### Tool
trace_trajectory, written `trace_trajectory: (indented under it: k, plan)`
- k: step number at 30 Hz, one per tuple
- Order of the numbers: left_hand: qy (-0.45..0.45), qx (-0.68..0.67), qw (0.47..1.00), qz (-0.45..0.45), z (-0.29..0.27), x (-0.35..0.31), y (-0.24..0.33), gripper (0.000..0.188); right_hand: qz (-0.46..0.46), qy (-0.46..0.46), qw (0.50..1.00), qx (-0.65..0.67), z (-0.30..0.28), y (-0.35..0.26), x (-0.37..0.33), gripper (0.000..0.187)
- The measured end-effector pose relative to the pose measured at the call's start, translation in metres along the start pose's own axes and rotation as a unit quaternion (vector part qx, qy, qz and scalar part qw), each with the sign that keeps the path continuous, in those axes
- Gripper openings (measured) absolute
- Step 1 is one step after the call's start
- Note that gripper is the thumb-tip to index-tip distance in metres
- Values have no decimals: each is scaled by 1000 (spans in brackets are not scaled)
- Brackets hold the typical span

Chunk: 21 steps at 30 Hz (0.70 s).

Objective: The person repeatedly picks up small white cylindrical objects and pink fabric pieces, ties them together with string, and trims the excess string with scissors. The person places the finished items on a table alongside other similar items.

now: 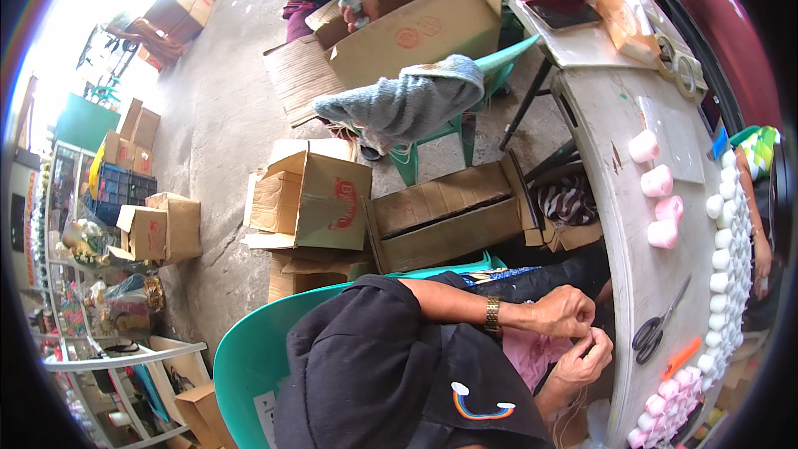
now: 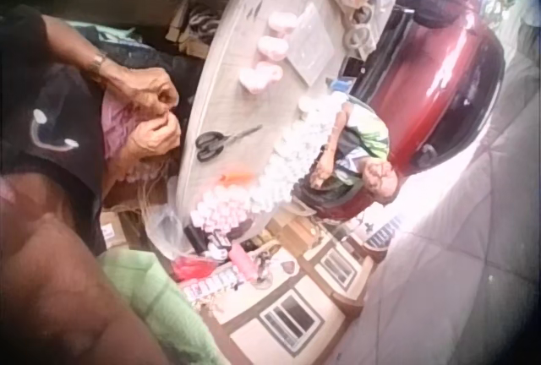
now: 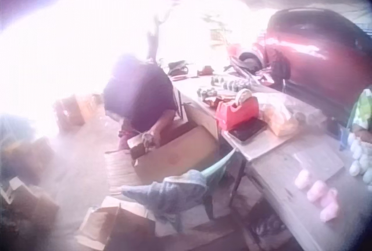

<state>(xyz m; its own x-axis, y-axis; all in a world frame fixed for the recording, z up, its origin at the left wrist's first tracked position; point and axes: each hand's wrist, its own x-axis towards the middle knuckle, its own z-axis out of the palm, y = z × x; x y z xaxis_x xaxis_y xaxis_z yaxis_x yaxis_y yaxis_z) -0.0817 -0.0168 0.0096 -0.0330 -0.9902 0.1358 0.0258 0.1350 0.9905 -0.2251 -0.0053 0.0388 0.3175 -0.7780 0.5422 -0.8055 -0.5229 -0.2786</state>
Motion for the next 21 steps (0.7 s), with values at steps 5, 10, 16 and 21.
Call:
trace_trajectory:
  k: [5,10,16,21]
  plan:
    - [-7,-69,996,-56,7,-3,2,16,28,20,998,-53,-6,-7,-7,11]
    - [-40,-86,993,-70,3,-4,14,12,67,20,998,-6,-11,-14,-4,14]
    - [-92,-35,995,-32,-7,-7,29,10,39,52,997,-29,-17,-13,2,18]
    - [-129,-12,991,-25,-13,-6,34,9,6,55,998,-12,-22,-9,1,20]
